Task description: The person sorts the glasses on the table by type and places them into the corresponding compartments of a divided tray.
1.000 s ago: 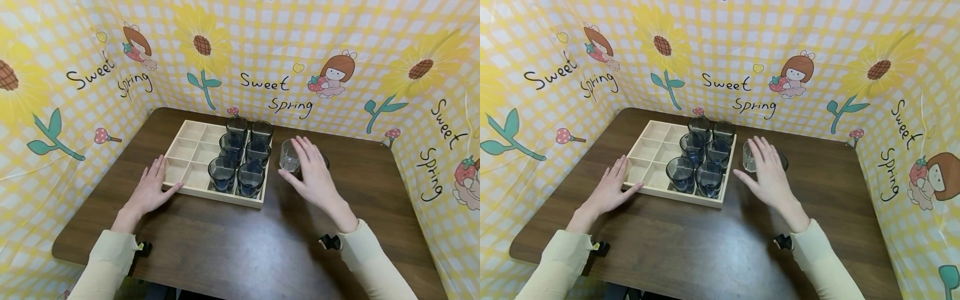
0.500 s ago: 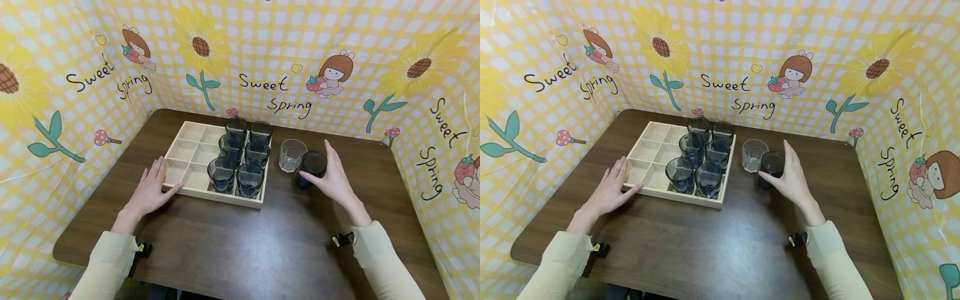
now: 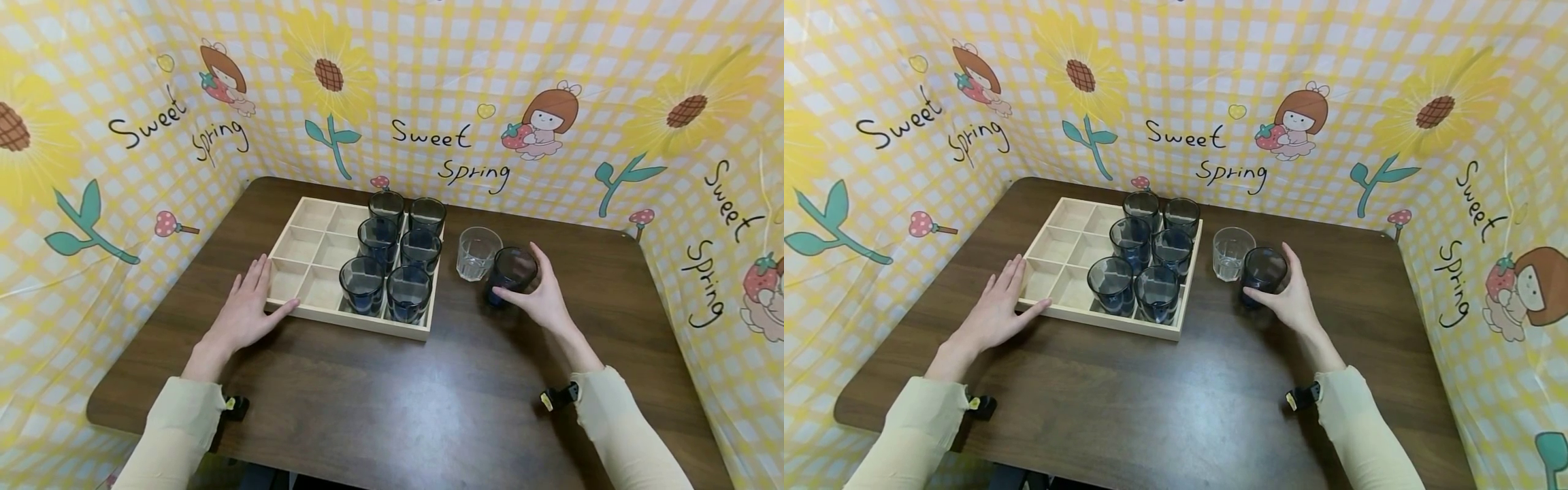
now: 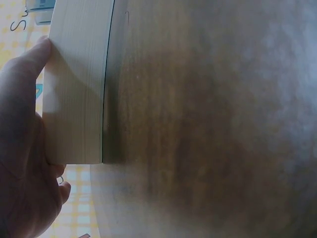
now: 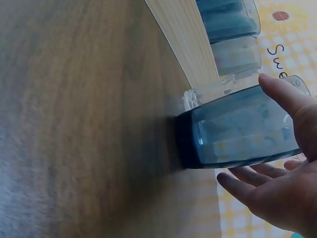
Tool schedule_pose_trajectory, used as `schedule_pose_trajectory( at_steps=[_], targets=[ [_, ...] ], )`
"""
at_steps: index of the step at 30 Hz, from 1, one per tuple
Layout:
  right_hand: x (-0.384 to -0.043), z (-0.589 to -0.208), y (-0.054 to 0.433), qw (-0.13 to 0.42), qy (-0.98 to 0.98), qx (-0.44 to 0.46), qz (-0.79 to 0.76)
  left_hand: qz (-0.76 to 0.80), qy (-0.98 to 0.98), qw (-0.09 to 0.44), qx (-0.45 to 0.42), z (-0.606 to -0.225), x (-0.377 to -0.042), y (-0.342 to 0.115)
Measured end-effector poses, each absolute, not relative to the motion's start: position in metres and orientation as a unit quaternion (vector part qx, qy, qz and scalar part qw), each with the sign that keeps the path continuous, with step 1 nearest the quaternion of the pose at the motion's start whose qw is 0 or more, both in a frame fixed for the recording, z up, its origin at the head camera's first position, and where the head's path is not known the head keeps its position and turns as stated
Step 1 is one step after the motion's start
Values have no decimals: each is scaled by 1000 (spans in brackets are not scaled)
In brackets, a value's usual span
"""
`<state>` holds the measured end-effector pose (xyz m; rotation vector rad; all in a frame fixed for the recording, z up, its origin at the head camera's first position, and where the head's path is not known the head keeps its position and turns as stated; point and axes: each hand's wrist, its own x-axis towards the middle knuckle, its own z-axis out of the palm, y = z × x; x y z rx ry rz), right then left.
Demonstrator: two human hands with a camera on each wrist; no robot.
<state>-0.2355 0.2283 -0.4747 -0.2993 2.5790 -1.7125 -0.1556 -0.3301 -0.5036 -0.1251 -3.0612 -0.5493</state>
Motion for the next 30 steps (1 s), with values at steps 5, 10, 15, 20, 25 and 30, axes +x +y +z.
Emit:
schedule_pose_trajectory(
  at_steps=[5, 10, 15, 20, 25, 30],
  targets=[
    [-234, -479, 226, 4, 822, -91, -562, -175, -984, 16, -41, -504, -156, -331],
    [-232, -479, 226, -14, 821, -81, -566, -177, -983, 9, -41, -503, -156, -330],
    [-228, -468, 228, -27, 826, -88, -557, -178, -983, 9, -42, -503, -156, -331],
    [-225, -450, 227, -52, 822, -115, -555, -178, -983, 12, -42, -504, -157, -332],
    [-218, -428, 222, -70, 813, -148, -559, -174, -984, 12, -42, -504, -157, -331],
    [-216, -408, 212, -73, 803, -164, -568, -174, -984, 9, -40, -503, -157, -330]
  ],
)
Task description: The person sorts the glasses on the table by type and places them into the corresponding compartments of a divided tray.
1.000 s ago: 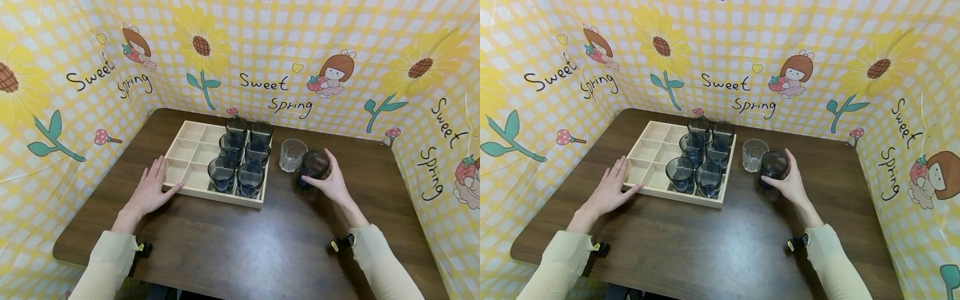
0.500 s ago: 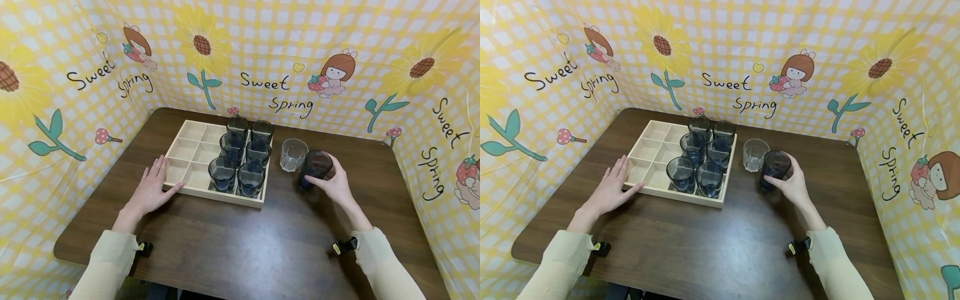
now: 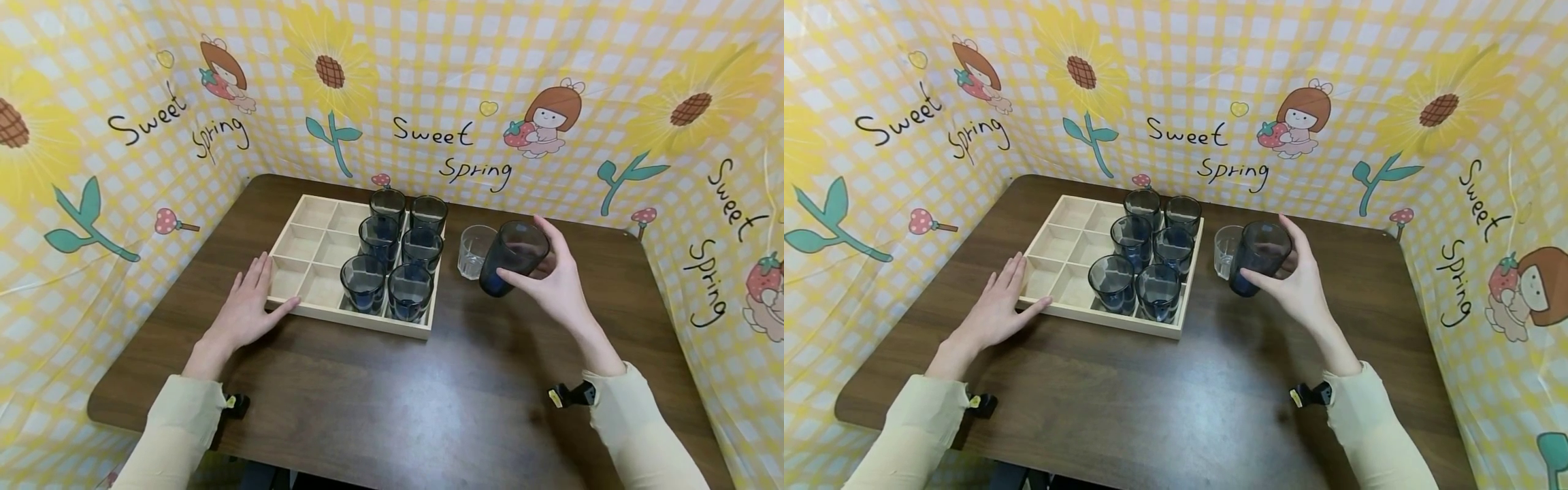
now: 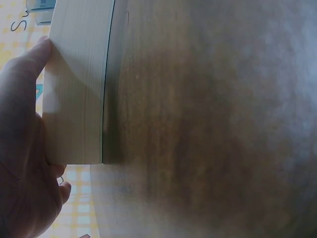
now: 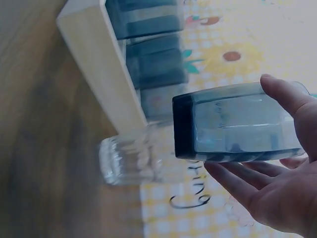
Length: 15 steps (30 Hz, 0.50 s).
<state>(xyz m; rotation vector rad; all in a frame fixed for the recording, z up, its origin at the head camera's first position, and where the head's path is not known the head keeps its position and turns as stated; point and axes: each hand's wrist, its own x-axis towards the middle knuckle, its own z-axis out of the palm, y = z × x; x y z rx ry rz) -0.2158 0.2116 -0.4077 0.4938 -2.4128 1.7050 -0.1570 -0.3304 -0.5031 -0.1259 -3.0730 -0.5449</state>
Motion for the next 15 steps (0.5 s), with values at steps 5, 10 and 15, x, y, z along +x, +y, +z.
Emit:
schedule_pose_trajectory(
  at_steps=[5, 10, 15],
  targets=[
    [-221, -392, 198, 76, -796, 174, 575, -174, -984, 10, -41, -504, -157, -331],
    [-233, -375, 178, 85, -805, 169, 563, -178, -983, 11, -40, -503, -155, -330],
    [-251, -357, 151, 86, -809, 175, 555, -178, -983, 9, -41, -504, -156, -331]
  ],
)
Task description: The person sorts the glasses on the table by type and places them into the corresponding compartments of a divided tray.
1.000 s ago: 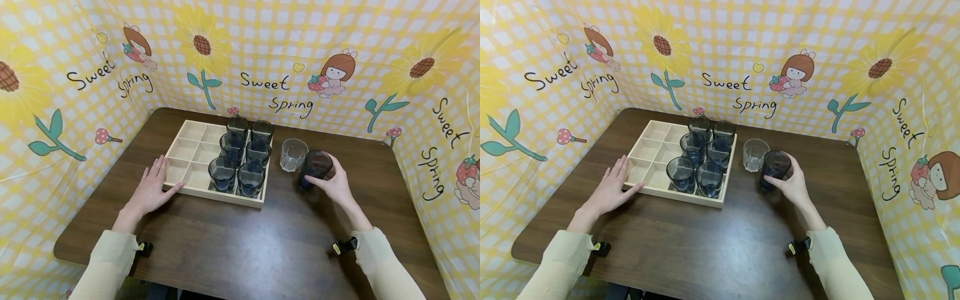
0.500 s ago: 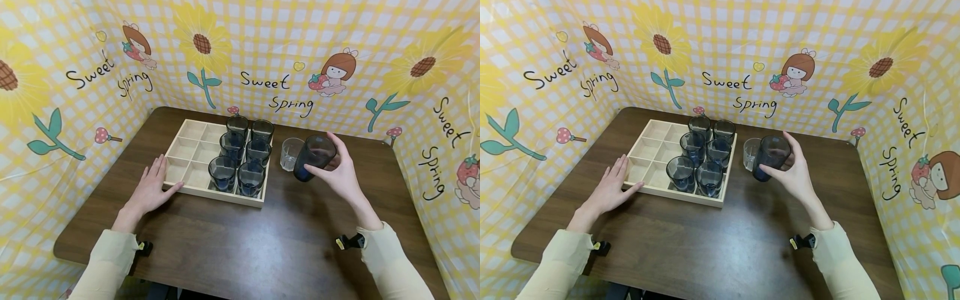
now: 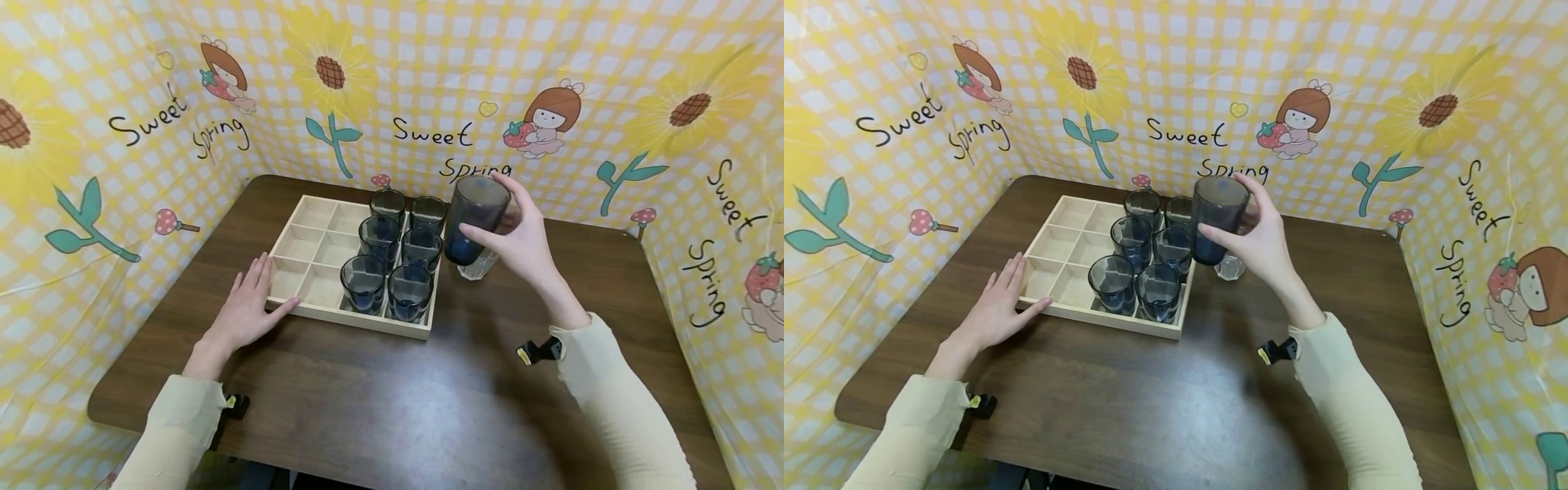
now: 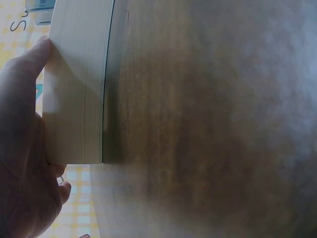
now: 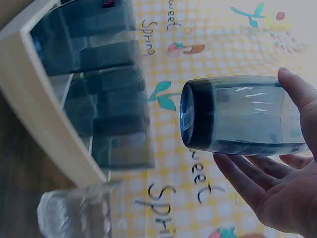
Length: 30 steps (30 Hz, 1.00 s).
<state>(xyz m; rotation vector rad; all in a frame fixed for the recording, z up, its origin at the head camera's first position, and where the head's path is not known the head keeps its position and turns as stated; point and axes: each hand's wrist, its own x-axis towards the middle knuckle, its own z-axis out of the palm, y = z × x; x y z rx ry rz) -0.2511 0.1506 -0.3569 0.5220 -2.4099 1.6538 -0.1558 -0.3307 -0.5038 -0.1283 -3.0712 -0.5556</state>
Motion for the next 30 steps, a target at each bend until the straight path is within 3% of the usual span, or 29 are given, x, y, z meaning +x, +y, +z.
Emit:
schedule_pose_trajectory(
  at_steps=[21, 30],
  targets=[
    [-313, -337, 1, -20, -770, 228, 595, -178, -983, 8, -33, -499, -151, -339],
    [-330, -339, -24, -69, -791, 197, 576, -177, -983, 7, -38, -504, -154, -334]
  ],
)
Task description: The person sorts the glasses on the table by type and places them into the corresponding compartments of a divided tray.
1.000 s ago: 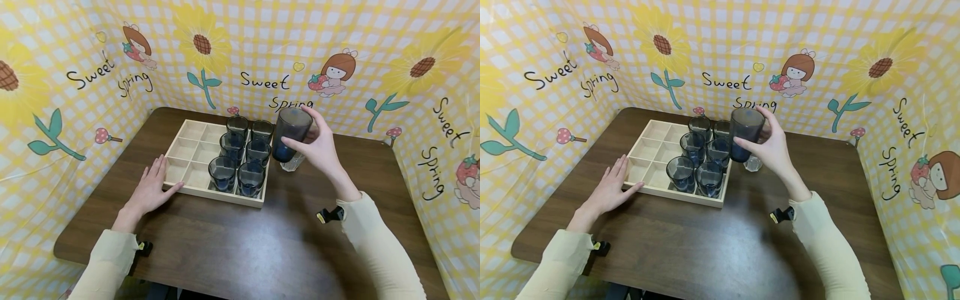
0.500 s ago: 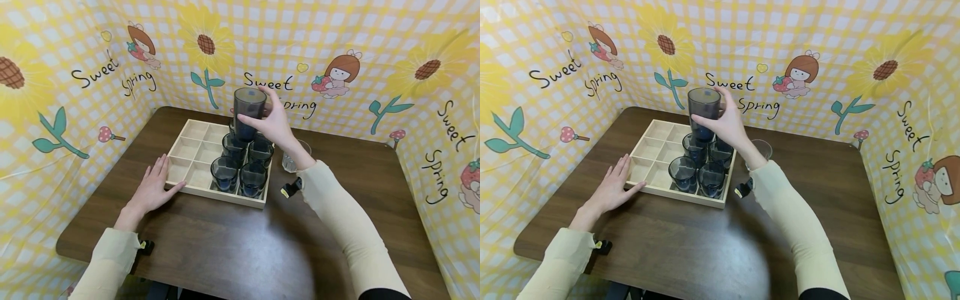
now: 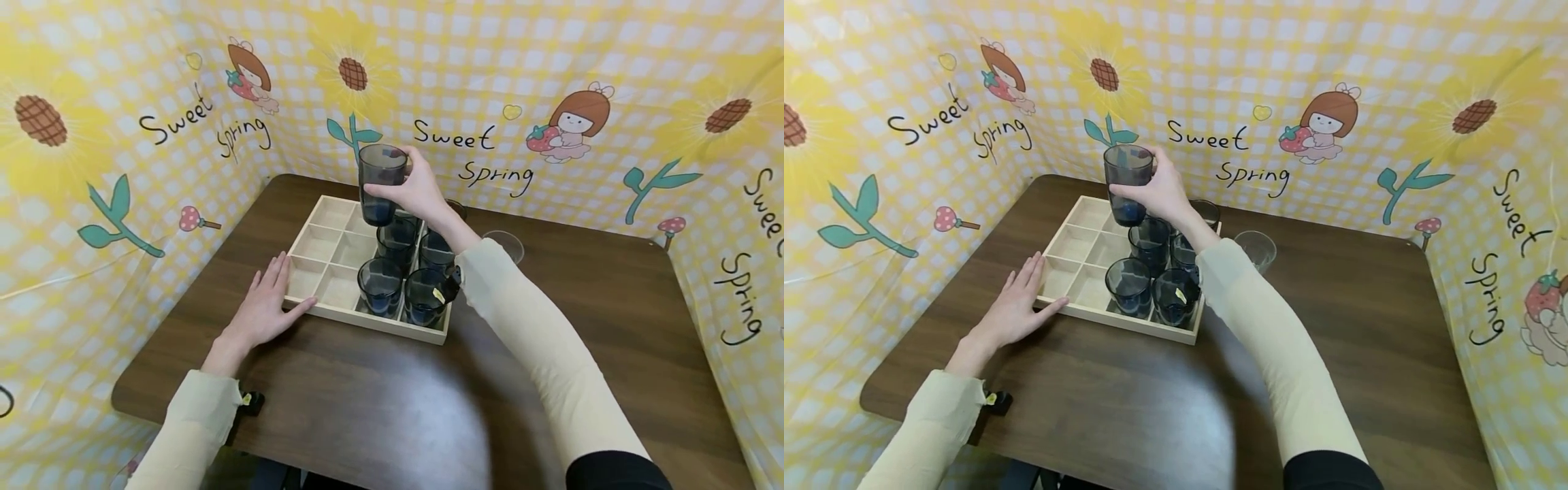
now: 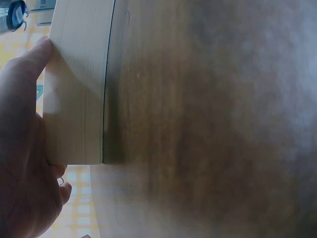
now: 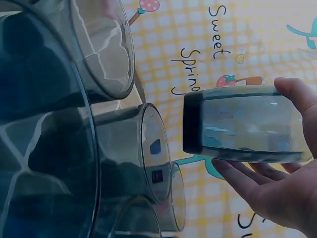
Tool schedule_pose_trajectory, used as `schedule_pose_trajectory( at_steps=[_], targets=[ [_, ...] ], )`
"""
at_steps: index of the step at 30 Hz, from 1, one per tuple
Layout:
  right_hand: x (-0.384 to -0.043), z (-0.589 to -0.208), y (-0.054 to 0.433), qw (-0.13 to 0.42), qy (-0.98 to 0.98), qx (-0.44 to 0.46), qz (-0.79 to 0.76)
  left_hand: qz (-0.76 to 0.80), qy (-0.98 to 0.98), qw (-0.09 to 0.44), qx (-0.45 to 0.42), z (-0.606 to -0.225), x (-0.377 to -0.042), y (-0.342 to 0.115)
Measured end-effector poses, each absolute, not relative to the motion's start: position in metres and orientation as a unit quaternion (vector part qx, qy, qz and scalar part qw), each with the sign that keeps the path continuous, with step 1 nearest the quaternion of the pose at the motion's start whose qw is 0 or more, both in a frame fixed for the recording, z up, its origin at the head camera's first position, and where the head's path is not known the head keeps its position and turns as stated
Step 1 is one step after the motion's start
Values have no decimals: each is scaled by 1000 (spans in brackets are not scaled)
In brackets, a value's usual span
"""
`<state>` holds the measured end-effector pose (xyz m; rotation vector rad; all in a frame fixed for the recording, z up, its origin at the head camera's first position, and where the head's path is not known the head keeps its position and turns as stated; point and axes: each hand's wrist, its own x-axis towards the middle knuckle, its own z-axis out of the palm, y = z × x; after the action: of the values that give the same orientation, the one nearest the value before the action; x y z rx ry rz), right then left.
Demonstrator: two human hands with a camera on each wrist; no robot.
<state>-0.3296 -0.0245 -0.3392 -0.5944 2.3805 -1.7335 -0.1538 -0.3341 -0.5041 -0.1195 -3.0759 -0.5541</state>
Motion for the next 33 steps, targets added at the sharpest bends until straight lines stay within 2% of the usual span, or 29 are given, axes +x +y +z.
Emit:
schedule_pose_trajectory(
  at_steps=[5, 13, 18, 25, 30, 33],
  targets=[
    [-337, -343, -32, 88, 788, -182, -581, -172, -984, 13, -39, -502, -157, -333],
    [-346, -373, -50, 77, 785, -223, -574, -176, -983, 15, -41, -501, -157, -332],
    [-345, -396, -60, 43, 818, -239, -521, -177, -983, 15, -37, -506, -152, -332],
    [-367, -439, -73, -14, 860, -246, -446, -178, -983, 16, -35, -508, -149, -331],
    [-373, -444, -78, -30, 883, -240, -403, -176, -983, 21, -37, -506, -151, -331],
    [-366, -434, -77, -26, 899, -237, -368, -176, -983, 21, -38, -505, -152, -332]
  ],
)
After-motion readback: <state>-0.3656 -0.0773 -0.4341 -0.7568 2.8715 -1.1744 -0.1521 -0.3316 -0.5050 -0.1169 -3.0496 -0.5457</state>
